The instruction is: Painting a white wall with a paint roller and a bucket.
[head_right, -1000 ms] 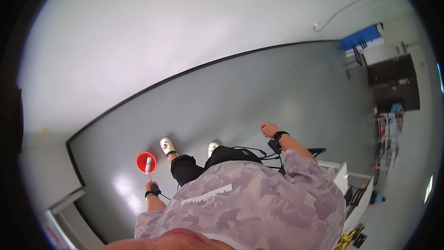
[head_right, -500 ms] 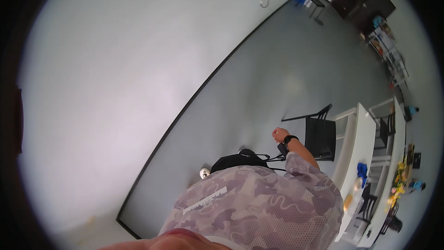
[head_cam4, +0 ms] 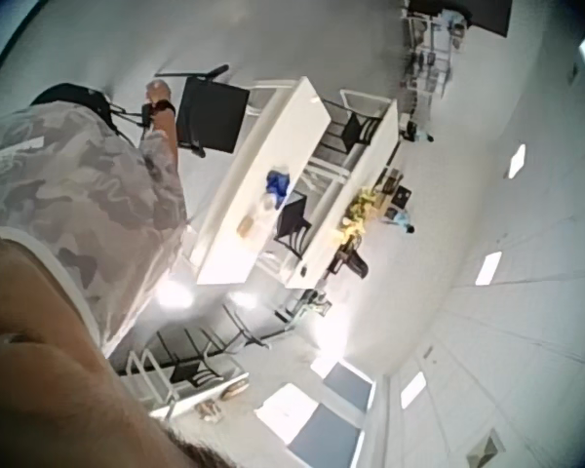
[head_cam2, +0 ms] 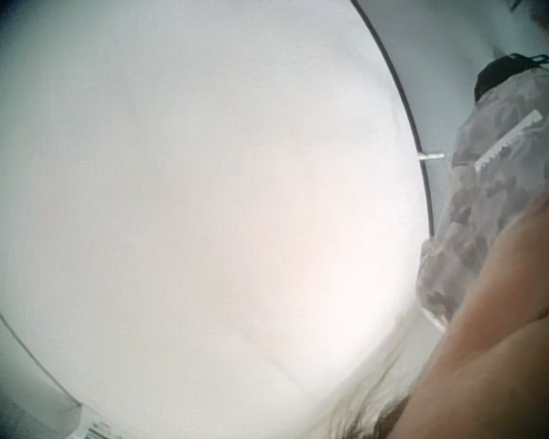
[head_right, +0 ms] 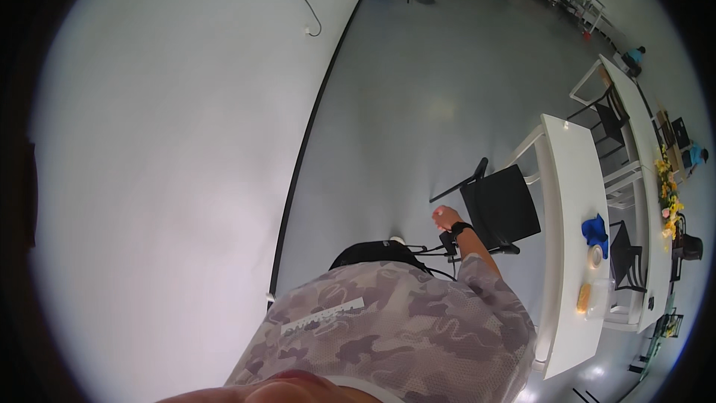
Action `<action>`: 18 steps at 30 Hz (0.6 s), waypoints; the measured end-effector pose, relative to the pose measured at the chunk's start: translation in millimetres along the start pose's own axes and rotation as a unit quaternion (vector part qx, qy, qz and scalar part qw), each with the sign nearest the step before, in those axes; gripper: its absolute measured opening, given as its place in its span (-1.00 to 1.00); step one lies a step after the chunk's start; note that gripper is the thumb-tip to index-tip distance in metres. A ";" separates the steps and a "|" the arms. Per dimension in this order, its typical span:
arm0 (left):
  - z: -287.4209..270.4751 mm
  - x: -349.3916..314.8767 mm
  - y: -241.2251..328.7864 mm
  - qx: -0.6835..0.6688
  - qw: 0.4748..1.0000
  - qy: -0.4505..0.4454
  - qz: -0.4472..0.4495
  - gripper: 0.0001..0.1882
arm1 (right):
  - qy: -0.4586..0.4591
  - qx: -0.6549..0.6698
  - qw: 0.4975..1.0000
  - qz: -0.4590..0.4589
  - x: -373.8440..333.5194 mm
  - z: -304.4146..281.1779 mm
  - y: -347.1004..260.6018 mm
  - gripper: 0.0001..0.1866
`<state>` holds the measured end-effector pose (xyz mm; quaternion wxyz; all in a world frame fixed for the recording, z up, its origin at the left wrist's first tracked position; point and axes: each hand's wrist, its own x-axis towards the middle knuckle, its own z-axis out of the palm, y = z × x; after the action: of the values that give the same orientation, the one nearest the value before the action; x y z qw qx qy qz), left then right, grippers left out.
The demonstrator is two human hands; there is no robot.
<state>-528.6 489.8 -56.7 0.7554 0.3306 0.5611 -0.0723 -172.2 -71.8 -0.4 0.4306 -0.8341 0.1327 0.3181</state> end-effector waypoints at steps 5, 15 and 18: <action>154.8 28.5 77.8 0.044 0.990 -0.128 0.035 -0.84 | 0.032 0.100 0.992 -0.067 68.1 -69.0 -49.9 -0.77; 468.5 31.3 256.1 0.065 0.954 -0.293 -0.020 -0.80 | 0.053 0.160 0.984 -0.056 181.6 -128.1 -117.8 -0.79; 536.2 49.7 309.7 0.242 0.928 -0.282 0.003 -0.80 | 0.120 0.113 0.986 -0.031 212.3 -141.7 -123.7 -0.78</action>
<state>66.9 430.3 109.8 0.7797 0.4712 0.2893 -0.2939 110.0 -101.0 1.5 0.5132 -0.8156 0.1924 0.1853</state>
